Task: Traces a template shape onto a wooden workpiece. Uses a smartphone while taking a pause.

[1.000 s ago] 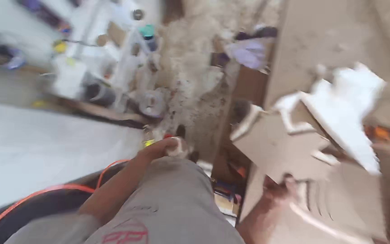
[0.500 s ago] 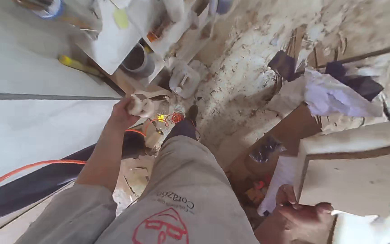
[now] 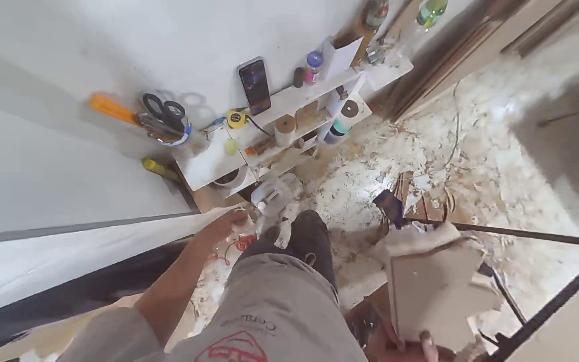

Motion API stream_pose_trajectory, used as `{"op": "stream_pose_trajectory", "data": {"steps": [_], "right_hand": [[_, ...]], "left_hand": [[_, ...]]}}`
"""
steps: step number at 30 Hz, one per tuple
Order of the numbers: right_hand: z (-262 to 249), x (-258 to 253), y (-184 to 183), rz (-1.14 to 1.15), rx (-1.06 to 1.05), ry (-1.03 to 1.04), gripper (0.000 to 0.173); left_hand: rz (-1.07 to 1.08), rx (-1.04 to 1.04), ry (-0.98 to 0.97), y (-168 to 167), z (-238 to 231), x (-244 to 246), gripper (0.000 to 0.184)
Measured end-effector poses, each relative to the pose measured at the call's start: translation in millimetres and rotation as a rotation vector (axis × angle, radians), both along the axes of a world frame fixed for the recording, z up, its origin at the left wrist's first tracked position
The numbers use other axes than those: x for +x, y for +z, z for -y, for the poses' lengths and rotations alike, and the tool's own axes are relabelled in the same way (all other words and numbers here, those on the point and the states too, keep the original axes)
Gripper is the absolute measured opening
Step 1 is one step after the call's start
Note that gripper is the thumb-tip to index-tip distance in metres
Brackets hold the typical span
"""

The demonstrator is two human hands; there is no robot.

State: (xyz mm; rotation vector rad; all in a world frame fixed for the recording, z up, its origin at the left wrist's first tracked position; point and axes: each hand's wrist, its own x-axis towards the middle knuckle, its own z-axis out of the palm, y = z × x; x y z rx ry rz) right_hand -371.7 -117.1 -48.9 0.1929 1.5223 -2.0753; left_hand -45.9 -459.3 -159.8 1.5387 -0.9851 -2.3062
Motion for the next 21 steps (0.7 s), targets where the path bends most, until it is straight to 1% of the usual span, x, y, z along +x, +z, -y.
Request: {"op": "stream_pose_trajectory", "data": {"steps": [1, 3, 5, 6, 7, 9, 11, 13, 15, 16, 17, 18, 19, 21], "right_hand": [[25, -22, -6, -0.013, -0.002, 0.046, 0.023], [81, -80, -22, -0.033, -0.085, 0.234, 0.020], [144, -149, -41, -0.040, -0.201, 0.433, 0.021], [178, -179, -47, -0.049, -0.273, 0.512, 0.020], [208, -208, -53, -0.067, -0.326, 0.576, 0.020], [259, -262, -61, -0.116, -0.306, 0.707, 0.022], [295, -309, -76, -0.114, -0.269, 0.806, 0.021], [314, -339, -88, -0.066, -0.147, 0.768, 0.015], [327, -360, -94, -0.034, -0.019, 0.713, 0.017], [337, -369, -96, -0.034, 0.009, 0.714, 0.020], [349, -373, -97, -0.025, 0.019, 0.724, 0.021], [362, -374, -97, -0.024, 0.010, 0.751, 0.018], [379, -371, -96, -0.046, -0.024, 0.813, 0.016], [420, -362, -99, -0.104, -0.133, 0.980, 0.008]], "left_hand": [[-0.054, -0.065, 0.003, -5, 8, -4, 0.026], [-0.083, -0.130, 0.107, -9, 13, -7, 0.035], [-0.026, -0.087, 0.352, -18, 0, -5, 0.033], [0.005, -0.045, 0.474, -25, -8, -4, 0.029], [0.048, 0.007, 0.559, -30, -15, -6, 0.029], [0.196, 0.090, 0.630, -18, -29, -28, 0.030], [0.316, 0.128, 0.672, -3, -32, -49, 0.030], [0.363, 0.092, 0.695, 12, -23, -64, 0.027], [0.374, 0.017, 0.710, 25, -19, -72, 0.031], [0.384, -0.019, 0.732, 33, -15, -77, 0.031], [0.403, -0.044, 0.762, 44, -9, -83, 0.030], [0.431, -0.057, 0.790, 55, -4, -89, 0.030], [0.444, -0.068, 0.828, 59, -2, -92, 0.029], [0.449, -0.064, 0.901, 56, -11, -94, 0.028]]}}
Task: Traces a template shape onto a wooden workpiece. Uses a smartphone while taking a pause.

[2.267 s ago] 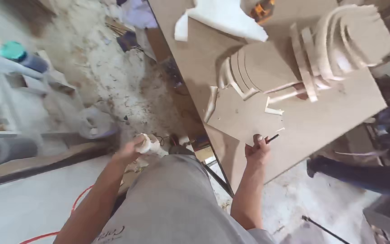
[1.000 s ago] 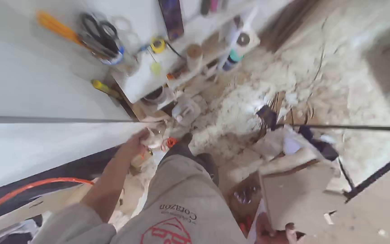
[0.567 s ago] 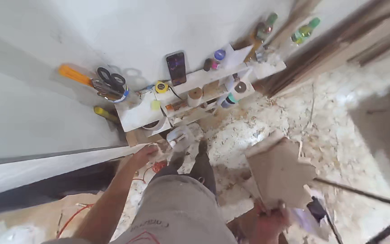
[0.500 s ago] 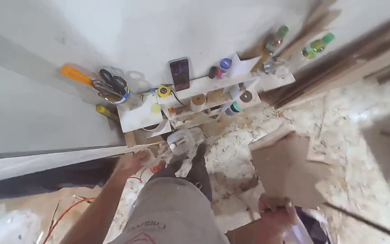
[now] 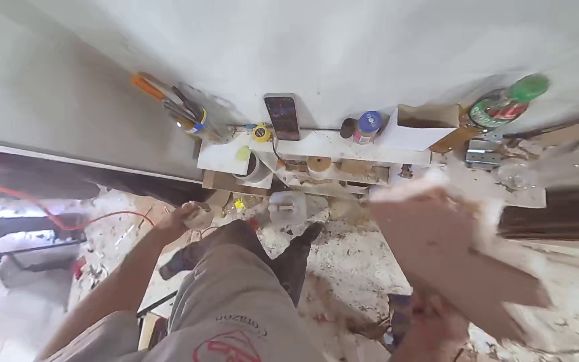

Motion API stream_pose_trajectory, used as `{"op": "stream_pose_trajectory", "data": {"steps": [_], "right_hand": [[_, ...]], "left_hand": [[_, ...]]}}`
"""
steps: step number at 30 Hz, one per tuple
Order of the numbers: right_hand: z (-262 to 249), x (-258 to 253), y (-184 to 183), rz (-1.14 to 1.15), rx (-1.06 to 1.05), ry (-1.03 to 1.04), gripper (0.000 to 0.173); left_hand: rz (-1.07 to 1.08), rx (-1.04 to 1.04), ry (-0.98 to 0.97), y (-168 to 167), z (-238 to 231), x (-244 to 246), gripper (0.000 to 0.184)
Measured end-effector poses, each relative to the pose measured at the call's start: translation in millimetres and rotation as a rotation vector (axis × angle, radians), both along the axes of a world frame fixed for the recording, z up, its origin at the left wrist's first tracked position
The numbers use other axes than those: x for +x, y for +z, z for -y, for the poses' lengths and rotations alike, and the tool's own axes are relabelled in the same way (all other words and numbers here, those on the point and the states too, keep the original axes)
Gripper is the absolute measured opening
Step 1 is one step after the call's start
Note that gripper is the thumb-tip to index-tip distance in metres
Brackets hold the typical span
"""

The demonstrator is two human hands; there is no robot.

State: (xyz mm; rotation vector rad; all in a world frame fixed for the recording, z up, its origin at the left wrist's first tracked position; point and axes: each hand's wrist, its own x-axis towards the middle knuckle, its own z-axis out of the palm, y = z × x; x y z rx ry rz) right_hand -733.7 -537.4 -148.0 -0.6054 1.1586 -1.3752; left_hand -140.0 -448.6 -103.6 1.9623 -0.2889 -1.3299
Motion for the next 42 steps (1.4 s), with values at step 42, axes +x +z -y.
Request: {"op": "stream_pose_trajectory", "data": {"steps": [42], "right_hand": [[108, 502, -43, -0.514, -0.079, 0.787, 0.073]], "left_hand": [[-0.112, -0.465, 0.700, -7, -218, -143, 0.061]]}}
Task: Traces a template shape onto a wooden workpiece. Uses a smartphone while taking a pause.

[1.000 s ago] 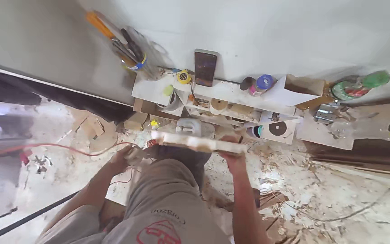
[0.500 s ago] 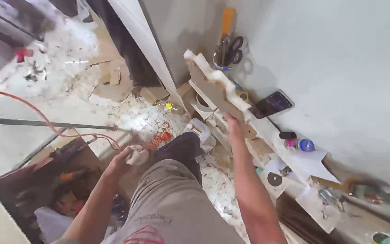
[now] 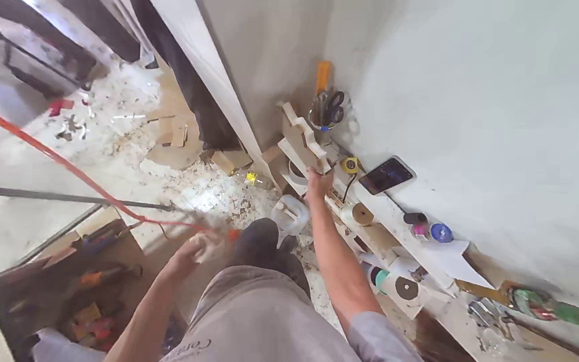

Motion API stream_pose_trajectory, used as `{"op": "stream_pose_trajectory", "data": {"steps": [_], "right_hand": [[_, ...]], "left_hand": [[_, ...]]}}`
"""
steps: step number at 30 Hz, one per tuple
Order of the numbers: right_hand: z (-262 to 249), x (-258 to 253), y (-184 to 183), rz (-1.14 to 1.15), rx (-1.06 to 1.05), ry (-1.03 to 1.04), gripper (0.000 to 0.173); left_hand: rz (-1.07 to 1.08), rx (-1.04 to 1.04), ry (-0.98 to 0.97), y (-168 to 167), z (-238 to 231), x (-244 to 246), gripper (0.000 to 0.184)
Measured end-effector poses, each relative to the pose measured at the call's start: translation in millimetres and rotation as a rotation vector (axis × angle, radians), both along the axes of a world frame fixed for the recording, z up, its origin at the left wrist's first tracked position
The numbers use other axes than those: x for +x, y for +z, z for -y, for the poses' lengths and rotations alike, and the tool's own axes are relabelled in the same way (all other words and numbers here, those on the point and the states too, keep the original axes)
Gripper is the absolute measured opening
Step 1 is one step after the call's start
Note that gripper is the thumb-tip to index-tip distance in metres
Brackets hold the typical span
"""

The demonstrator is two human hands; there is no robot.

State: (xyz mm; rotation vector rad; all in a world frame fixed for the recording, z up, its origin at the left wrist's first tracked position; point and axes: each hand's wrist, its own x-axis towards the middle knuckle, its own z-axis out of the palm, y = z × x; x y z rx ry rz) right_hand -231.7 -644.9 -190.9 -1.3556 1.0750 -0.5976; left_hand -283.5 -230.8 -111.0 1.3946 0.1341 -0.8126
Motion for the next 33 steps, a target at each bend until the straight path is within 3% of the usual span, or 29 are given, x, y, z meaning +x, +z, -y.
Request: {"op": "stream_pose_trajectory", "data": {"steps": [2, 4, 10, 16, 18, 21, 29, 33], "right_hand": [[-2, -7, 11, 0.005, -0.004, -0.030, 0.072], [-3, -13, 15, 0.003, -0.045, -0.015, 0.067], [6, 0, 24, -0.082, -0.162, 0.106, 0.051], [16, 16, 26, -0.011, -0.136, 0.120, 0.048], [12, 11, 27, -0.056, -0.163, 0.152, 0.058], [9, 9, 19, 0.013, -0.214, 0.235, 0.078], [23, -4, 25, -0.004, -0.487, 0.325, 0.084], [25, -8, 21, 0.071, -0.609, 0.333, 0.082]], "left_hand": [[0.049, 0.023, 0.086, -1, -1, 5, 0.074], [0.039, -0.012, 0.161, -7, -8, 4, 0.076], [-0.050, -0.068, 0.203, -30, -25, -3, 0.073], [0.006, -0.073, 0.294, -48, -59, -23, 0.069], [-0.003, -0.039, 0.400, -48, -77, -50, 0.057], [-0.013, 0.017, 0.616, -47, -105, -109, 0.065], [-0.051, 0.036, 1.128, -28, -87, -304, 0.054], [-0.093, 0.009, 1.256, -16, -80, -337, 0.057]]}}
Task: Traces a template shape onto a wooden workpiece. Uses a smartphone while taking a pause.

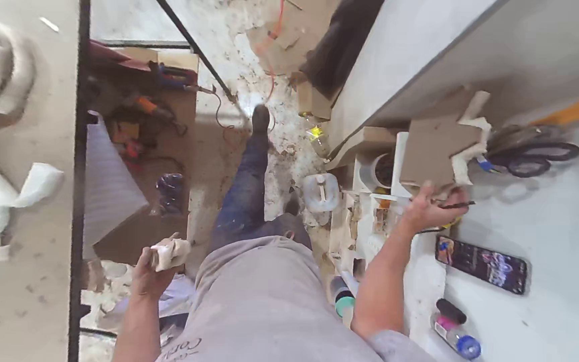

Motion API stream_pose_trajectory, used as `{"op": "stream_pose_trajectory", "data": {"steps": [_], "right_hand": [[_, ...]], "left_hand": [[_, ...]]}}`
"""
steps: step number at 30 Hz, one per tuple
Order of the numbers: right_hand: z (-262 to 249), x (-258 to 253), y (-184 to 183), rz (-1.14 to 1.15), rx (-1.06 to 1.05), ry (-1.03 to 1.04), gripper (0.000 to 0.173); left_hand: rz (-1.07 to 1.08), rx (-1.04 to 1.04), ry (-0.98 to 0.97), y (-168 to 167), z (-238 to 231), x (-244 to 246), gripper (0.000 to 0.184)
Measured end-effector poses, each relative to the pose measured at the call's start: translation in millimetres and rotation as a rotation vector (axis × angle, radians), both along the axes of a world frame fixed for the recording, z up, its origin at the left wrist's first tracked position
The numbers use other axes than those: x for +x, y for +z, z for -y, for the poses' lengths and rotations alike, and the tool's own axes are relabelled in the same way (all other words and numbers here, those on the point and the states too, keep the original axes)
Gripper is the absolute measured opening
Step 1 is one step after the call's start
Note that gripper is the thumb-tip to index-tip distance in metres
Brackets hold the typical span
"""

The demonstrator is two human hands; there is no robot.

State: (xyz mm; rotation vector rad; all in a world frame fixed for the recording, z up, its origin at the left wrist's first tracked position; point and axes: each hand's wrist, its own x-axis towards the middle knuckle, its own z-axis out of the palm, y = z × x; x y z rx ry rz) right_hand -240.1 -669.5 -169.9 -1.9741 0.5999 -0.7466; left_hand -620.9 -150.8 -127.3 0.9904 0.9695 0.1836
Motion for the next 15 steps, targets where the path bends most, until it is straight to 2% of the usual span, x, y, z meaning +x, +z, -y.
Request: {"op": "stream_pose_trajectory", "data": {"steps": [4, 8, 11, 13, 15], "right_hand": [[2, -7, 2, 0.032, -0.088, 0.019, 0.079], [5, -19, 14, 0.074, -0.133, 0.047, 0.063], [14, -44, 35, 0.135, -0.012, 0.061, 0.043], [15, -64, 45, 0.176, 0.117, 0.080, 0.037], [5, -85, 56, 0.100, 0.216, 0.153, 0.035]], "left_hand": [[0.020, 0.033, -0.029, -10, -10, -2, 0.060], [0.141, 0.180, -0.042, -10, -19, 32, 0.052], [0.270, 0.191, -0.127, 0, -9, 83, 0.043], [0.285, 0.178, -0.191, 6, 16, 128, 0.040], [0.272, 0.125, -0.307, 10, 53, 174, 0.048]]}}
